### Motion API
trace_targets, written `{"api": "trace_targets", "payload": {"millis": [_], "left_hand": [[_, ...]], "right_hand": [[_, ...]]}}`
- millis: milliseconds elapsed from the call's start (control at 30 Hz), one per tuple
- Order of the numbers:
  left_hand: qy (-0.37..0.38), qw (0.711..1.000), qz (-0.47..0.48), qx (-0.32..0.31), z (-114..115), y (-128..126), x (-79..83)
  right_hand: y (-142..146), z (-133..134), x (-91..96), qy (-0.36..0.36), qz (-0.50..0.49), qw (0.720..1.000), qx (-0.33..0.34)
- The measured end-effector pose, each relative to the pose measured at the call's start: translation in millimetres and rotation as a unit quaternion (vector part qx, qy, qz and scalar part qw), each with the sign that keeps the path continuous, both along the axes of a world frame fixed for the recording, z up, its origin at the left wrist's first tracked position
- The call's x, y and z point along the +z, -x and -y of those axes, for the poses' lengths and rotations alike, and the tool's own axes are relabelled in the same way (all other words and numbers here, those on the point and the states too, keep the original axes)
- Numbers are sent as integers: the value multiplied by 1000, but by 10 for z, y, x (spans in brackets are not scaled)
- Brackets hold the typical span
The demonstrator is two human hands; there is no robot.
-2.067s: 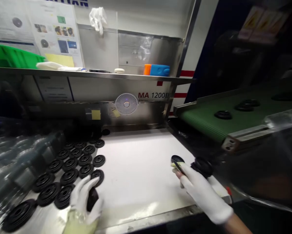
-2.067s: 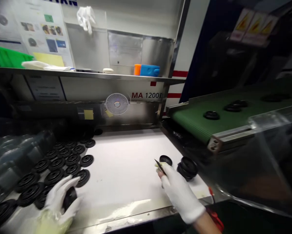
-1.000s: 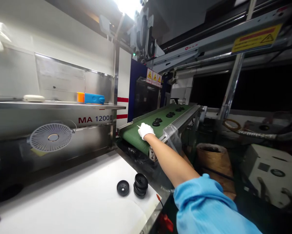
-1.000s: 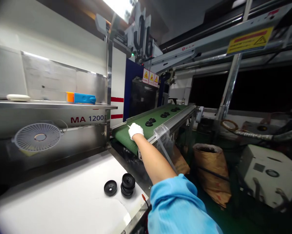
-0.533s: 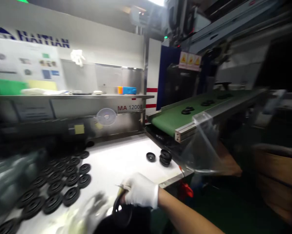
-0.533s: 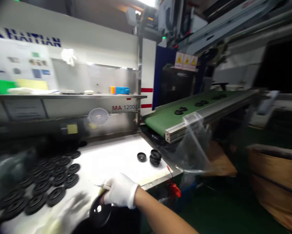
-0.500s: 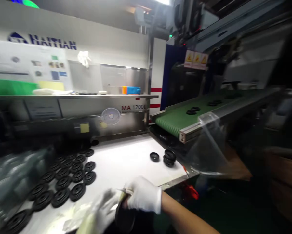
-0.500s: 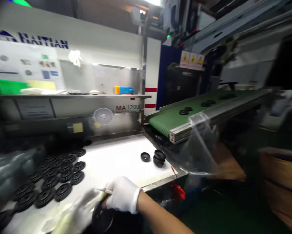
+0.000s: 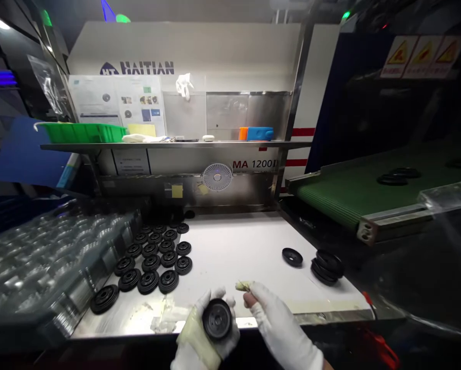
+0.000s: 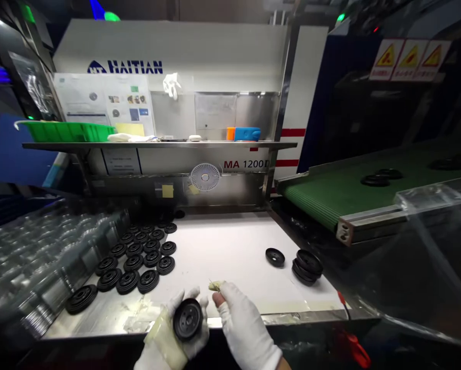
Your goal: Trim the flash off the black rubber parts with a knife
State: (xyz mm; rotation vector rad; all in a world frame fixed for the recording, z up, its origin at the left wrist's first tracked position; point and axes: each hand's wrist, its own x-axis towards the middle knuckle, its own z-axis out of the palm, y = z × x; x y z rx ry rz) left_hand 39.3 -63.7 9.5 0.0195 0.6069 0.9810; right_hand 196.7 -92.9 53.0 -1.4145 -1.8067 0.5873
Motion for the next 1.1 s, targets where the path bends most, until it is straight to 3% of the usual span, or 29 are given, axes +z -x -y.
{"api": "trace_targets", "payload": {"millis": [167, 400, 667, 967, 1100], "left_hand": [[-11, 997, 43, 63, -61, -30, 166], [-87, 991, 22, 95, 103, -89, 244], [-56, 990, 36, 121, -168, -197, 298], [15, 982, 68, 177, -523, -292, 364], [-1, 980, 57, 188, -583, -290, 301]], "right_hand": [[-7, 123, -100, 53, -1, 998, 33], [159, 296, -207, -1, 112, 991, -67], [243, -4, -218, 6, 194, 977, -86], [319, -230, -427, -3, 189, 979, -81], [360, -295, -500, -7, 167, 982, -82]]}}
